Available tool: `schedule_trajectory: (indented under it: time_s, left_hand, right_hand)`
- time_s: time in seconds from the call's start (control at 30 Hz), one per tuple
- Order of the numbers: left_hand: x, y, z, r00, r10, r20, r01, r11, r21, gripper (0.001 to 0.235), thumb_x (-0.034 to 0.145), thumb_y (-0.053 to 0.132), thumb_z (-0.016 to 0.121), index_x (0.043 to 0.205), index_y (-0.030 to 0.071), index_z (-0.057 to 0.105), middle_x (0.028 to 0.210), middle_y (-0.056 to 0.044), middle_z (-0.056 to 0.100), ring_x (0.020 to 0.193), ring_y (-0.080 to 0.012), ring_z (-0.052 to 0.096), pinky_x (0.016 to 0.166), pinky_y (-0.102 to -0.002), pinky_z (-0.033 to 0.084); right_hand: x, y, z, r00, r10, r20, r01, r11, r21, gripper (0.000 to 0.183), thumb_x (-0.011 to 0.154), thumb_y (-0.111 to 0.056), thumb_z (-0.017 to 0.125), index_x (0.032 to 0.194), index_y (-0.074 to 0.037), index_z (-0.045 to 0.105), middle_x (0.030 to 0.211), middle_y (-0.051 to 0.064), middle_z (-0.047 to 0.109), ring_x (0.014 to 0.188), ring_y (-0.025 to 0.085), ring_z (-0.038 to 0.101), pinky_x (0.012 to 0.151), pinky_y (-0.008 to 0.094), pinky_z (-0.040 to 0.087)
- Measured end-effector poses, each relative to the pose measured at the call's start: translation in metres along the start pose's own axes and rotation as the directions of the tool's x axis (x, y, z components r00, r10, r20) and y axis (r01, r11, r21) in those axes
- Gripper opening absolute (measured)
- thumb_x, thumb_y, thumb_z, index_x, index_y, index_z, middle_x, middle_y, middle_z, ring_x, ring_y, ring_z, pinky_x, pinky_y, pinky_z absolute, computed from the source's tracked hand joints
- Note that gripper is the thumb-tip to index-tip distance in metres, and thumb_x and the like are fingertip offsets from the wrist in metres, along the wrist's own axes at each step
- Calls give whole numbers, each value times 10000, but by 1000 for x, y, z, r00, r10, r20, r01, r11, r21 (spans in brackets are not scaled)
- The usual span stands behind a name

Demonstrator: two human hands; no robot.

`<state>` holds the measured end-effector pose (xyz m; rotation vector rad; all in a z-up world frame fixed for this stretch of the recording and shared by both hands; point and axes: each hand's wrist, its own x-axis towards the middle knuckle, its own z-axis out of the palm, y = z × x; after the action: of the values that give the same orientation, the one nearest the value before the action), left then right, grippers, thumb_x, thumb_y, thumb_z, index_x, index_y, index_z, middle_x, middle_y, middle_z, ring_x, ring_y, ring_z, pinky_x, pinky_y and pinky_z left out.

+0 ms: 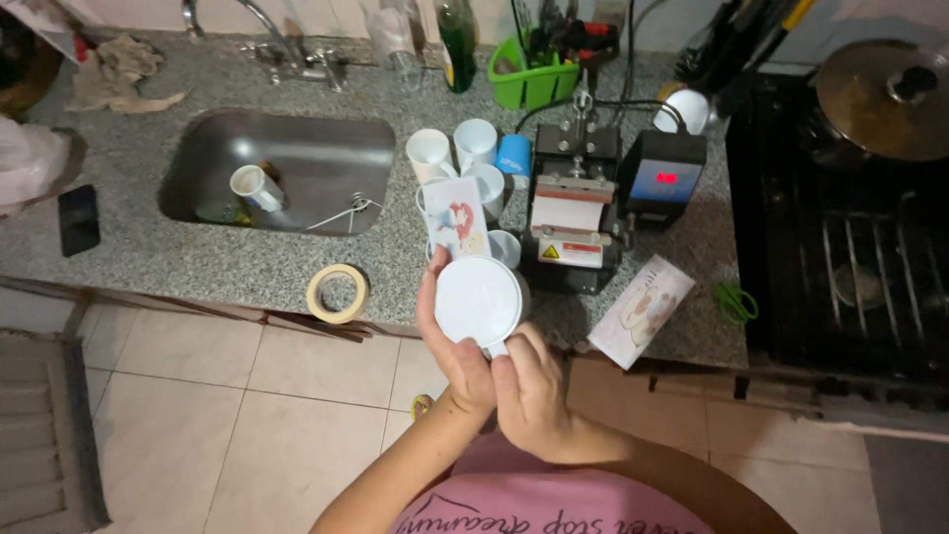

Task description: The person cuts printed images from paper using scissors, then wraps a blue transfer sheet around a white mug and places it into a heat press machine. They repeat the cutting process with another printed image. The person handles paper, scissors, tape, mugs, and a heat press.

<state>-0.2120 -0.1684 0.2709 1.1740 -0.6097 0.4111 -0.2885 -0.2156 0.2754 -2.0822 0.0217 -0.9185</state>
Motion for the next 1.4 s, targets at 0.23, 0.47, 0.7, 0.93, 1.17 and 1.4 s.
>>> schedule_trajectory:
  time_s: [0.23,0.47,0.7,0.93,1.17,1.4]
  left_hand:
    - [40,24,-17,1000,8,-26,-8,1000,-12,618,1112,520,344,1464,13,379,1226,-311,678,1122,-351,687,962,-422,530]
    - [84,9,-42,659,-467,590,683,700,-209,761,1072,545,249,1385,-70,569,1325,-234,664,1301,-307,599,1152,-410,418]
    - [70,-2,-23,661,-507,554,694,131,-708,655,1085,445,387,1510,-49,448,1551,-287,446,1465,-380,420,1232,-458,348]
    - [40,-13,-17,747,-356,562,665,393,-635,635,1122,436,201,1644,74,187,1695,-200,228,1573,-282,198,1267,-434,217]
    - [6,40,-45,359,-473,805,915,349,-202,599,1089,452,198,1336,-25,461,1380,-194,524,1330,-278,520,1201,-399,387]
    - [-10,-6,-79,694,-618,370,720,586,-372,683,1052,549,382,1336,-36,590,1312,-170,650,1222,-268,597,1031,-421,457]
  right_hand:
    - [-4,1,5,994,-103,48,104,994,-21,336,1069,-230,383,885,26,500,883,165,493,757,324,501,694,419,437]
    - [21,17,-9,863,487,136,-490,738,464,423,1073,-228,474,665,-116,481,532,-25,395,485,88,393,444,240,328]
    - [63,-1,1,452,833,318,-758,172,629,374,1045,-404,588,924,-61,677,802,93,710,656,201,720,509,376,596]
    - [53,84,30,534,842,82,-542,265,798,337,1050,-348,604,841,-107,710,674,33,655,554,120,649,468,301,551]
    - [86,130,8,438,886,-153,-391,341,855,221,1033,-282,558,872,-178,668,736,13,663,625,146,625,502,330,479]
    - [29,133,24,631,698,-338,-760,643,-91,361,1076,-292,360,1167,-123,666,978,187,765,919,365,735,793,501,520]
